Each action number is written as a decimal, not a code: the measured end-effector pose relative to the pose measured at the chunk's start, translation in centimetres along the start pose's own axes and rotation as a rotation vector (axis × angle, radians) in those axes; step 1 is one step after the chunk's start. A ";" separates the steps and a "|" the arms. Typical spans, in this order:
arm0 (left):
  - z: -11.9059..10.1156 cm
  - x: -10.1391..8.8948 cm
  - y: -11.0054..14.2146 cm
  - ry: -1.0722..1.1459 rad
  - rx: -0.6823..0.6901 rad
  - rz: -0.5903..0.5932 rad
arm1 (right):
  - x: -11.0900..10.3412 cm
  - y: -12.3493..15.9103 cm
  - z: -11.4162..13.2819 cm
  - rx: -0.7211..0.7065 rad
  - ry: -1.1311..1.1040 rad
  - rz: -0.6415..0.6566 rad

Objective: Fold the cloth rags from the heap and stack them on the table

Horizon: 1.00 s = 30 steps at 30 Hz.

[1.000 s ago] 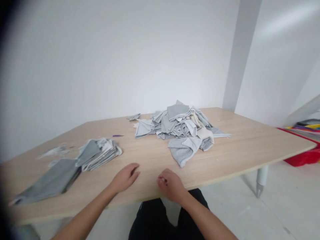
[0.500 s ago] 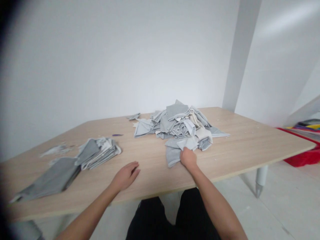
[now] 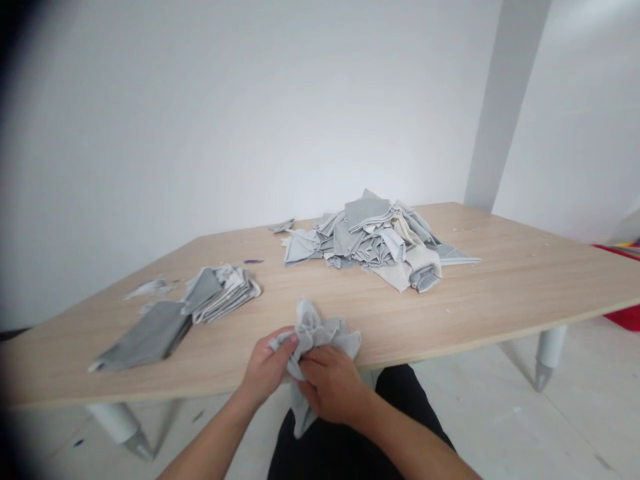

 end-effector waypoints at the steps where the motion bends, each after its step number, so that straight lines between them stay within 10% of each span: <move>1: 0.0 -0.2 -0.1 -0.023 -0.011 -0.054 | -0.1 0.2 0.2 0.020 -0.034 0.010; 9: -1.6 -0.9 1.4 -0.245 0.145 -0.201 | -0.1 2.8 -0.2 0.450 -0.387 -0.395; 16: -3.2 0.1 2.2 -0.386 0.265 0.010 | -2.8 -0.1 0.3 0.442 -0.190 -0.295; 24: -2.5 -8.5 -1.1 0.119 0.097 -0.769 | -8.5 3.1 -3.4 0.750 -0.305 -0.825; 30: -5.1 -14.2 -2.1 0.401 0.244 -1.143 | -10.7 4.4 -5.2 0.699 -0.595 -1.191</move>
Point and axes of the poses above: each hand's wrist, its own y-axis away from the middle knuckle, its own x-axis out of the palm, z = x × y, the point moved 1 cm from there along -y, towards the middle knuckle, and after that the axes turned 6 degrees about -y, right-handed, at the moved point
